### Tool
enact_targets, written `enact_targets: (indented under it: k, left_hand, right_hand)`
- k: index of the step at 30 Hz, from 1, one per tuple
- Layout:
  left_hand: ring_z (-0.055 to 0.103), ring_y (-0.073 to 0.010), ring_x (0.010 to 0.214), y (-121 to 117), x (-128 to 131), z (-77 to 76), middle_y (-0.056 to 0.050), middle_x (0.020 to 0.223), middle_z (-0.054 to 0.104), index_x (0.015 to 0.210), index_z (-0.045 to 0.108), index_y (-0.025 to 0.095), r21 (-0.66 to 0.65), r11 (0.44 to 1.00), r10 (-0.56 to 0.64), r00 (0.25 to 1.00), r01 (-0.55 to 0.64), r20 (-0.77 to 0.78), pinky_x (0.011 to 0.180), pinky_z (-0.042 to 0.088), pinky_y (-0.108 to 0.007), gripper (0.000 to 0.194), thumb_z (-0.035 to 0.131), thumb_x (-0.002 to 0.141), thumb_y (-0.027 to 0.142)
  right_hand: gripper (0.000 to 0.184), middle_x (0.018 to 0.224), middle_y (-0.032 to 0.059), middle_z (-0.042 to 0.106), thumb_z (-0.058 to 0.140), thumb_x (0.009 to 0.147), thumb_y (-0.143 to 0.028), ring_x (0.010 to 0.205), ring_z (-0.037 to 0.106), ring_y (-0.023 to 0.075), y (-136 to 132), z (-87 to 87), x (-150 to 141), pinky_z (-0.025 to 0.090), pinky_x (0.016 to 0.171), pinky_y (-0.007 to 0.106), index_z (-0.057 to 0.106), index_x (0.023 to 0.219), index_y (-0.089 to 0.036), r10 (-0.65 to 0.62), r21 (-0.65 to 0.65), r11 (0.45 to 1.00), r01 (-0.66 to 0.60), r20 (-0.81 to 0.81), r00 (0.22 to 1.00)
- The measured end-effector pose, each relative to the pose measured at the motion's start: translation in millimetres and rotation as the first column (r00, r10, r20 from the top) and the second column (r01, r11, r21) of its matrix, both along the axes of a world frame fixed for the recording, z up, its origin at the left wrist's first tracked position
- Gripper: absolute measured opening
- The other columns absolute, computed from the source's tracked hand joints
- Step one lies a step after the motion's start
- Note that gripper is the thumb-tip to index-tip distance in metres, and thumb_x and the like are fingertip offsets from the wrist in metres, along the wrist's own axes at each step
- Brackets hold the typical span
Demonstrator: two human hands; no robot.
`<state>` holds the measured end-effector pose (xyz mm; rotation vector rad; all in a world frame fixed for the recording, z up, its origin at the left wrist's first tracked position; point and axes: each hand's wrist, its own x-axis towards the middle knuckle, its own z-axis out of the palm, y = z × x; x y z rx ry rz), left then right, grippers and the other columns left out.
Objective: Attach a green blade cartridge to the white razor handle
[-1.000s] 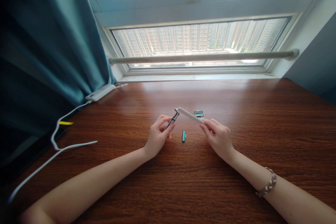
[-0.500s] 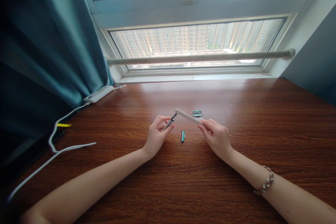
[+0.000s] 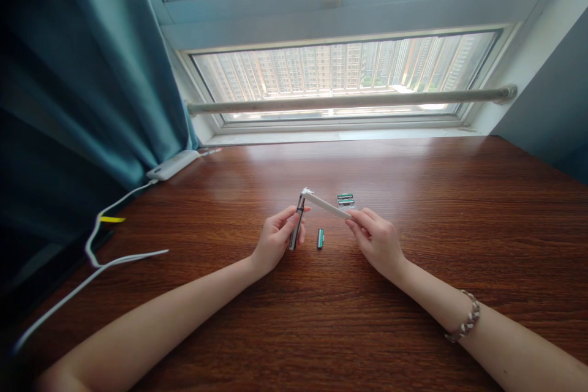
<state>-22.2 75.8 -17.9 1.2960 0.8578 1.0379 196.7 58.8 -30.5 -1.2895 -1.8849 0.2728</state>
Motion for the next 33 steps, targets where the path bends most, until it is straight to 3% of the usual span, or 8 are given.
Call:
enact_targets:
  k: [7, 11, 15, 20, 25, 29, 33]
  left_hand:
    - [0.044, -0.0065, 0.046, 1, 1, -5.3, 0.001, 0.063, 0.047, 0.108, 0.054, 0.014, -0.019, 0.999, -0.026, 0.991, 0.029, 0.128, 0.042, 0.031, -0.020, 0.038, 0.045, 0.082, 0.040]
    - [0.038, -0.0034, 0.043, 5, 2, -6.3, 0.001, 0.070, 0.048, 0.107, 0.053, 0.015, -0.062, 0.998, -0.004, 0.976, 0.018, 0.217, 0.040, 0.027, -0.020, 0.038, 0.049, 0.079, 0.041]
    - [0.038, -0.0035, 0.042, 10, 3, -6.8, 0.002, 0.067, 0.051, 0.101, 0.047, 0.017, -0.104, 0.993, 0.084, 0.965, -0.059, 0.249, 0.040, 0.026, -0.018, 0.033, 0.050, 0.078, 0.041]
    - [0.035, -0.0020, 0.043, 19, 0, -8.7, 0.003, 0.067, 0.051, 0.089, 0.046, 0.016, -0.113, 0.982, 0.170, 0.970, -0.152, 0.174, 0.042, 0.026, -0.017, 0.030, 0.060, 0.071, 0.036]
    - [0.044, -0.0069, 0.047, 30, -11, -9.7, -0.002, 0.071, 0.060, 0.090, 0.045, 0.016, 0.061, 0.974, 0.223, 0.971, -0.219, -0.083, 0.043, 0.031, -0.020, 0.030, 0.055, 0.074, 0.038]
    - [0.046, -0.0095, 0.044, 37, -22, -7.9, 0.000, 0.059, 0.061, 0.078, 0.048, 0.017, 0.270, 0.934, 0.330, 0.853, -0.234, -0.403, 0.048, 0.032, -0.022, 0.025, 0.047, 0.078, 0.042]
    - [0.055, -0.0154, 0.055, 42, -27, -8.2, 0.000, 0.056, 0.062, 0.072, 0.053, 0.019, 0.470, 0.866, 0.471, 0.593, -0.169, -0.653, 0.056, 0.033, -0.024, 0.025, 0.045, 0.079, 0.042]
  right_hand:
    - [0.022, 0.068, 0.0013, 0.053, 0.044, 0.085, -0.030, 0.054, 0.044, 0.0118, 0, 1.2, 0, 0.035, 0.052, 0.024, 0.060, 0.095, -0.019, 0.027, -0.002, 1.000, -0.027, -0.019, 0.999]
    - [0.025, 0.066, 0.0014, 0.056, 0.041, 0.086, -0.034, 0.054, 0.047, 0.0128, 1, 2.1, 0, 0.035, 0.053, 0.024, 0.060, 0.090, -0.017, -0.088, -0.030, 0.996, 0.086, -0.076, 0.993]
    - [0.030, 0.058, -0.0005, 0.052, 0.037, 0.087, -0.036, 0.049, 0.045, 0.0120, 1, 1.5, 1, 0.033, 0.049, 0.023, 0.060, 0.093, -0.017, -0.107, -0.072, 0.992, 0.100, -0.104, 0.989]
    - [0.033, 0.047, -0.0046, 0.043, 0.032, 0.089, -0.037, 0.042, 0.043, 0.0108, 1, -0.1, 3, 0.033, 0.048, 0.022, 0.057, 0.098, -0.018, -0.128, -0.166, 0.981, 0.101, -0.166, 0.978]
    - [0.030, 0.047, -0.0050, 0.044, 0.035, 0.088, -0.038, 0.042, 0.042, 0.0102, 2, 0.5, 3, 0.033, 0.047, 0.022, 0.056, 0.096, -0.017, -0.122, -0.196, 0.977, 0.084, -0.192, 0.974]
    - [0.029, 0.053, -0.0032, 0.050, 0.044, 0.083, -0.040, 0.044, 0.041, 0.0097, 2, 0.1, 2, 0.032, 0.045, 0.021, 0.056, 0.094, -0.017, -0.152, -0.164, 0.978, 0.128, -0.144, 0.978]
    - [0.027, 0.059, -0.0013, 0.057, 0.050, 0.080, -0.038, 0.046, 0.044, 0.0095, 2, 0.3, 2, 0.035, 0.047, 0.021, 0.057, 0.094, -0.017, -0.167, -0.126, 0.980, 0.153, -0.104, 0.981]
